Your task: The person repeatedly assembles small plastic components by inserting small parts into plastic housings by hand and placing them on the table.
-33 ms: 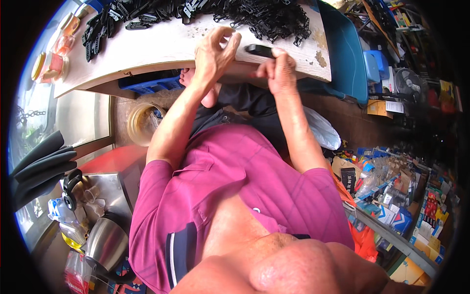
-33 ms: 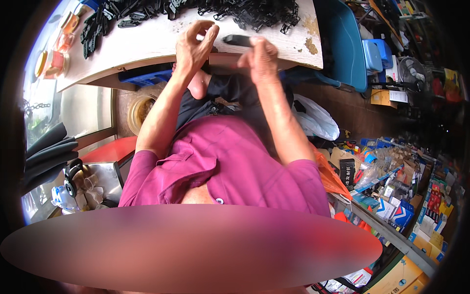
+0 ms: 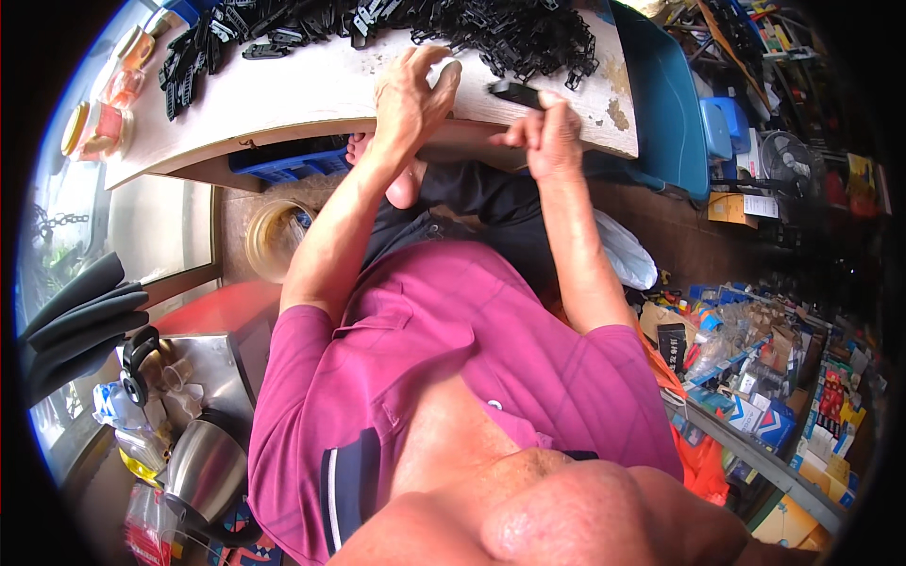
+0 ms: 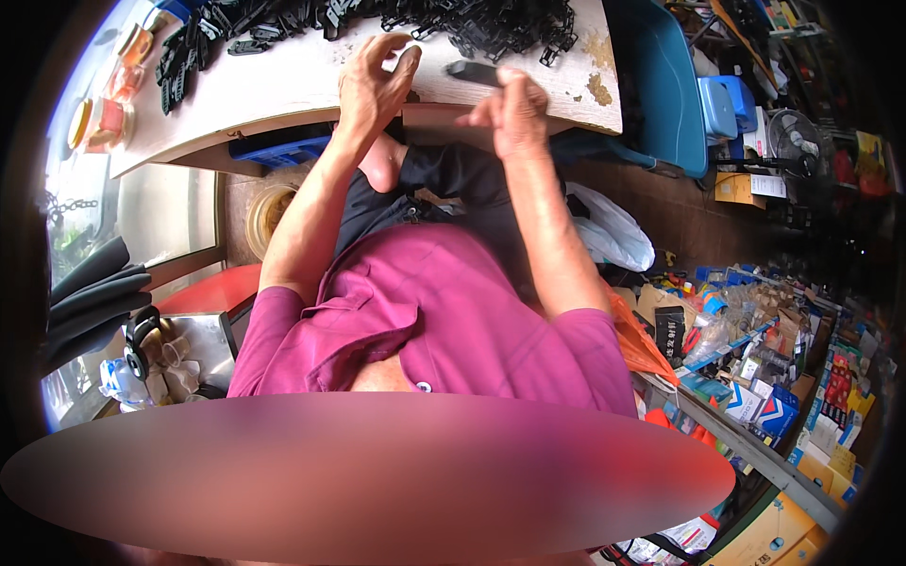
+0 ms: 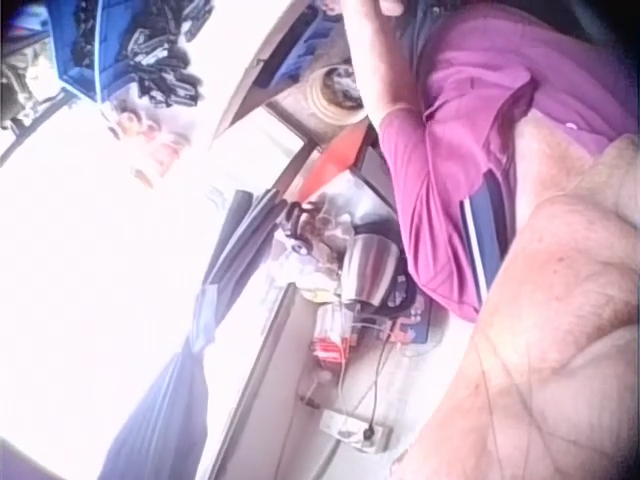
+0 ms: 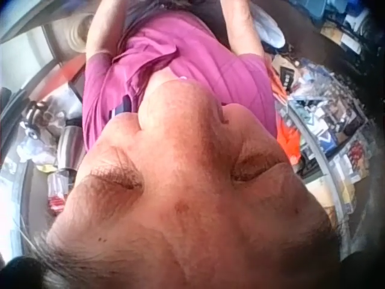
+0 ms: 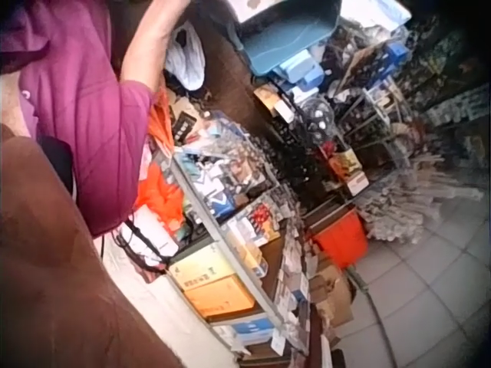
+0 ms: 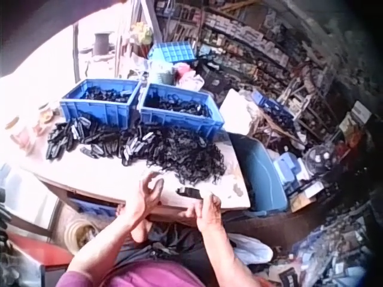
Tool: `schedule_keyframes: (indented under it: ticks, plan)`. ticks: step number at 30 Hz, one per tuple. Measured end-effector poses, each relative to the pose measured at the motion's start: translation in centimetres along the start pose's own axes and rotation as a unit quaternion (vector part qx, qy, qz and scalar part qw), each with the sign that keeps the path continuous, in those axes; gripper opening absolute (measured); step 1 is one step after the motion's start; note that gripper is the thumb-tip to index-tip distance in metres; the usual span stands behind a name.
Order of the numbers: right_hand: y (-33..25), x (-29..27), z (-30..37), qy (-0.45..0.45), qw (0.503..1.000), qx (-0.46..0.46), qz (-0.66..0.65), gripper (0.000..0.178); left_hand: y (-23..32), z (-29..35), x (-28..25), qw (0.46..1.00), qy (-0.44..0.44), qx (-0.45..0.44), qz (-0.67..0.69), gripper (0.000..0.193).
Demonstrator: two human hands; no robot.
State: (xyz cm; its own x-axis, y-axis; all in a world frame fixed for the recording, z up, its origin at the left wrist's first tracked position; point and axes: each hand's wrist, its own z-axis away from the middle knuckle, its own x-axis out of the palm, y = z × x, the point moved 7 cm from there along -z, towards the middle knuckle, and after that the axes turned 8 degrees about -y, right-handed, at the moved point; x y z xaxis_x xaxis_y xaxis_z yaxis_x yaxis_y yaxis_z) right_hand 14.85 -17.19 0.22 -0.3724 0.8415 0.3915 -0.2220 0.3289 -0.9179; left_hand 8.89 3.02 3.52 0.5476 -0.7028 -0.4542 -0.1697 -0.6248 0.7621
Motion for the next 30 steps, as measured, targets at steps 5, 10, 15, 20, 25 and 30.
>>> schedule_keyframes:
  ticks: [5,10,15,20,25,30]
  plan:
    - [-6.2,-7.4,-1.7,0.165,0.986,-0.021,-0.023,0.053,-0.7,-2.9,3.0,0.953,-0.081,0.079,-0.282,0.021]
    - [-10.7,-13.0,-1.2,0.369,0.928,-0.051,-0.004,0.041,-1.5,-3.7,3.7,0.948,-0.093,0.061,-0.3,0.016]
    - [-7.7,-10.4,-1.8,0.282,0.957,0.018,0.065,0.04,-2.1,-2.9,2.8,0.968,-0.081,0.055,-0.229,0.014]
    - [-3.1,-3.5,-3.0,0.07,0.993,0.069,0.072,0.035,-1.7,-2.0,2.0,0.998,-0.064,-0.005,0.015,0.015]
    - [0.2,2.0,-2.9,-0.034,0.983,0.15,0.096,0.045,-2.8,-1.0,4.6,0.944,-0.135,-0.065,0.294,0.018]
    - [0.7,2.7,-2.8,-0.03,0.983,0.135,0.12,0.042,-0.7,-0.5,4.5,0.97,-0.12,-0.039,0.206,0.038]
